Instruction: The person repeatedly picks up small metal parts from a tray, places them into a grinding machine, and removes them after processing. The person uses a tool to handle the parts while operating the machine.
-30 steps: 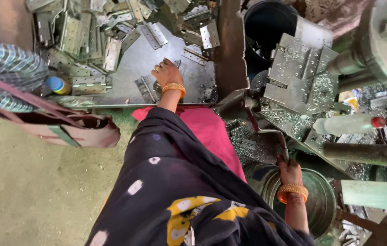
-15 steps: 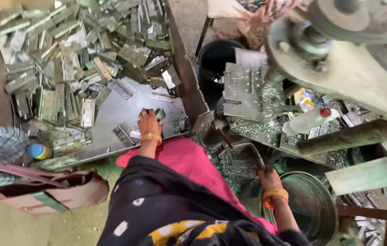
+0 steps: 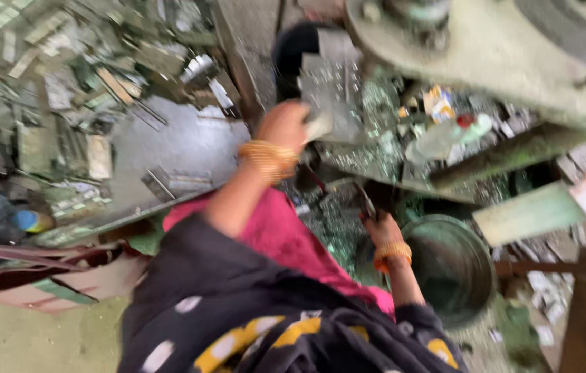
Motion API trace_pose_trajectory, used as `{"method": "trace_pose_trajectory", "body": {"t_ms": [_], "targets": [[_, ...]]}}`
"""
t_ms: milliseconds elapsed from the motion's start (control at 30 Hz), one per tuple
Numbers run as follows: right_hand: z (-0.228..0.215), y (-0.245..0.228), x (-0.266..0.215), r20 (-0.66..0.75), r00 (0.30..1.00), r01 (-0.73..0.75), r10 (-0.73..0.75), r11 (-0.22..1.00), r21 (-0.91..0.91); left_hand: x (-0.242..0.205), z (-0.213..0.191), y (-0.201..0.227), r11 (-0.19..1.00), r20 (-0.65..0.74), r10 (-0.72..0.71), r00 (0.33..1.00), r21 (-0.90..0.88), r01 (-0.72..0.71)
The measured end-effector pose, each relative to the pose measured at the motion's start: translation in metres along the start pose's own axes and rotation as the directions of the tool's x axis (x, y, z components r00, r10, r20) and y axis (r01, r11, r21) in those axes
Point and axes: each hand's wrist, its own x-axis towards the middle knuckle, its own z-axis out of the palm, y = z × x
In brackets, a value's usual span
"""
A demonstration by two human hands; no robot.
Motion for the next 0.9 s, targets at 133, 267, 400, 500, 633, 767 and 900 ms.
{"method": "trace_pose_trajectory", "body": {"t_ms": [133, 267, 400, 500, 633, 767, 900], "targets": [[-0.004, -0.001, -0.002, -0.036, 0.995, 0.086, -0.090, 0.992, -0.091, 0.003, 0.083, 0.071, 0.904, -0.237, 0.180, 0.955, 0.423, -0.065], [-0.022, -0.029, -0.004, -0.032, 0.997, 0.063, -0.073, 0.968, -0.245, -0.008, 0.110, 0.082, 0.851, 0.142, -0.055, 0.988, 0.524, -0.028], [-0.055, -0.054, 0.002, -0.023, 0.992, 0.111, -0.125, 0.939, -0.325, 0.009, 0.122, 0.072, 0.674, 0.116, 0.064, 0.991, 0.728, -0.128], [-0.062, -0.059, 0.003, 0.005, 0.978, 0.202, -0.210, 0.932, -0.300, 0.031, 0.134, 0.070, 0.686, 0.058, 0.068, 0.996, 0.722, -0.089], [-0.021, -0.044, -0.014, -0.093, 0.995, 0.021, -0.043, 0.973, -0.230, 0.033, 0.141, 0.059, 0.711, 0.056, 0.046, 0.997, 0.699, -0.072], [-0.007, -0.015, -0.021, -0.053, 0.997, 0.034, -0.050, 0.962, -0.270, 0.017, 0.143, 0.055, 0.829, -0.061, 0.110, 0.992, 0.556, -0.058], [-0.031, 0.002, 0.023, -0.027, 0.993, 0.100, -0.112, 0.954, -0.281, 0.037, 0.142, 0.066, 0.747, -0.038, 0.131, 0.991, 0.661, -0.074]]}}
